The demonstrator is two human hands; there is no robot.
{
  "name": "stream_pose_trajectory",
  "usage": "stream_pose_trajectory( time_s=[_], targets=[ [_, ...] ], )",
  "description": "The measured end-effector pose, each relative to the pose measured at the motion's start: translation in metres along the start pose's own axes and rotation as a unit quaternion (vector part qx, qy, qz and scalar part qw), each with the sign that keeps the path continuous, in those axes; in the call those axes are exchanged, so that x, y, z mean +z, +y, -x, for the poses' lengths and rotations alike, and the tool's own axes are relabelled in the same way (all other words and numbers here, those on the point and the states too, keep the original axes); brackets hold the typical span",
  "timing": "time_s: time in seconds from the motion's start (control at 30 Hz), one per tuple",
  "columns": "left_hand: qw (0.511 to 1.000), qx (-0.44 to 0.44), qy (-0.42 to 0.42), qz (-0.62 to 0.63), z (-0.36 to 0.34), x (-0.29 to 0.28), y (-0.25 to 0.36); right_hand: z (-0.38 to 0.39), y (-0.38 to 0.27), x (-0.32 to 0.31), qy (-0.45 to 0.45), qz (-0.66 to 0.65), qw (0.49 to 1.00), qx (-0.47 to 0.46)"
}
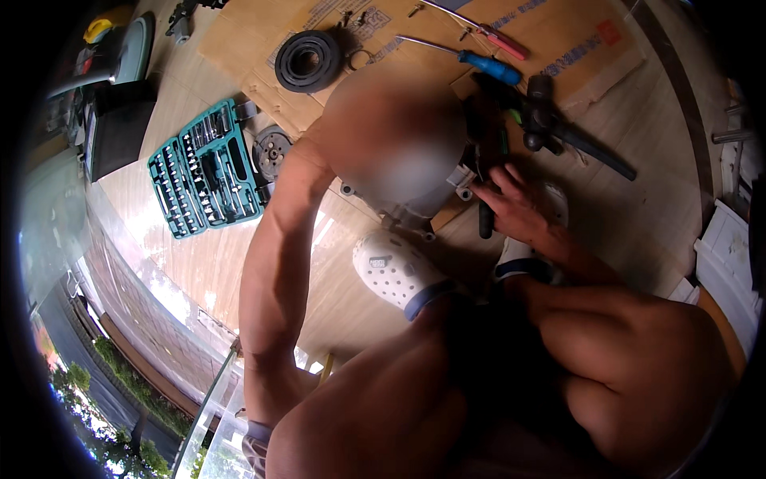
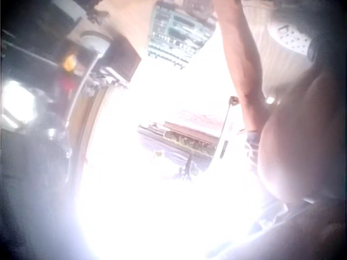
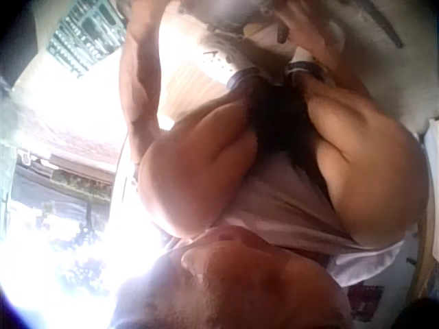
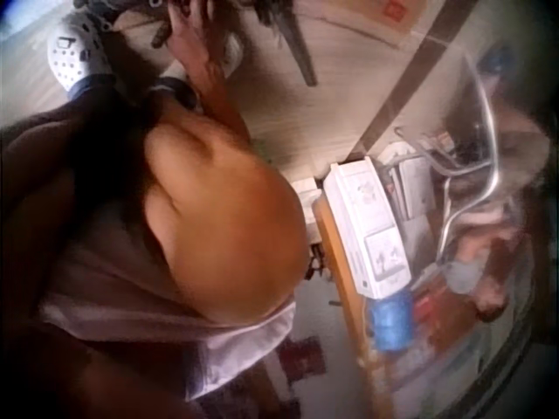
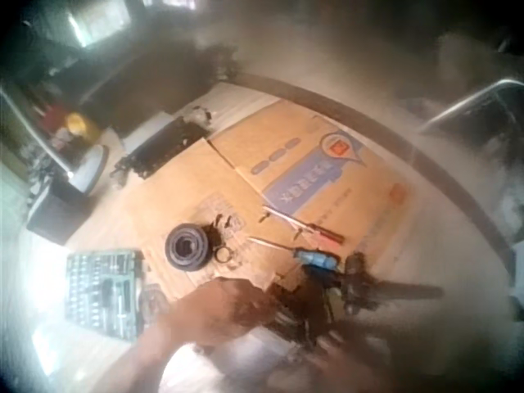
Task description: The person disassembles an automotive compressor by removing several bolts with a socket wrench and separates the main housing sections by hand.
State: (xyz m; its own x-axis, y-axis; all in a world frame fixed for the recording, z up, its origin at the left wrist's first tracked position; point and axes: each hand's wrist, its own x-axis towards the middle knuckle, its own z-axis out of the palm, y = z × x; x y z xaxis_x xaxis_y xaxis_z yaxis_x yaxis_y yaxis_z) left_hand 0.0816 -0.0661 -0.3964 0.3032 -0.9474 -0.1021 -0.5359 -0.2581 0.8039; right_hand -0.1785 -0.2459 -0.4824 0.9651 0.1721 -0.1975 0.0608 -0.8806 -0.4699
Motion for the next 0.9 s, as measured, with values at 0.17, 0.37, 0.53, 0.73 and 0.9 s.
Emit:
stream_pose_trajectory(
  time_s=[0.17,0.37,0.53,0.73,0.9],
  targets=[
    [0.992,-0.106,-0.063,-0.016,-0.008,-0.006,0.006,0.000,0.000,-0.004,-0.025,-0.005,1.000,0.008],
    [0.982,-0.182,-0.027,-0.044,-0.009,0.003,0.016,0.000,0.002,0.000,0.005,0.005,1.000,-0.006],
    [0.984,-0.152,-0.061,0.065,-0.012,0.001,0.013,0.002,0.005,-0.001,-0.002,0.013,1.000,-0.010],
    [0.992,-0.081,-0.088,0.045,-0.011,-0.008,-0.006,-0.001,0.000,-0.005,0.002,0.008,1.000,-0.009],
    [0.980,-0.167,-0.101,-0.040,-0.013,-0.017,0.013,-0.007,-0.005,-0.005,-0.004,-0.014,1.000,-0.003]
  ],
)
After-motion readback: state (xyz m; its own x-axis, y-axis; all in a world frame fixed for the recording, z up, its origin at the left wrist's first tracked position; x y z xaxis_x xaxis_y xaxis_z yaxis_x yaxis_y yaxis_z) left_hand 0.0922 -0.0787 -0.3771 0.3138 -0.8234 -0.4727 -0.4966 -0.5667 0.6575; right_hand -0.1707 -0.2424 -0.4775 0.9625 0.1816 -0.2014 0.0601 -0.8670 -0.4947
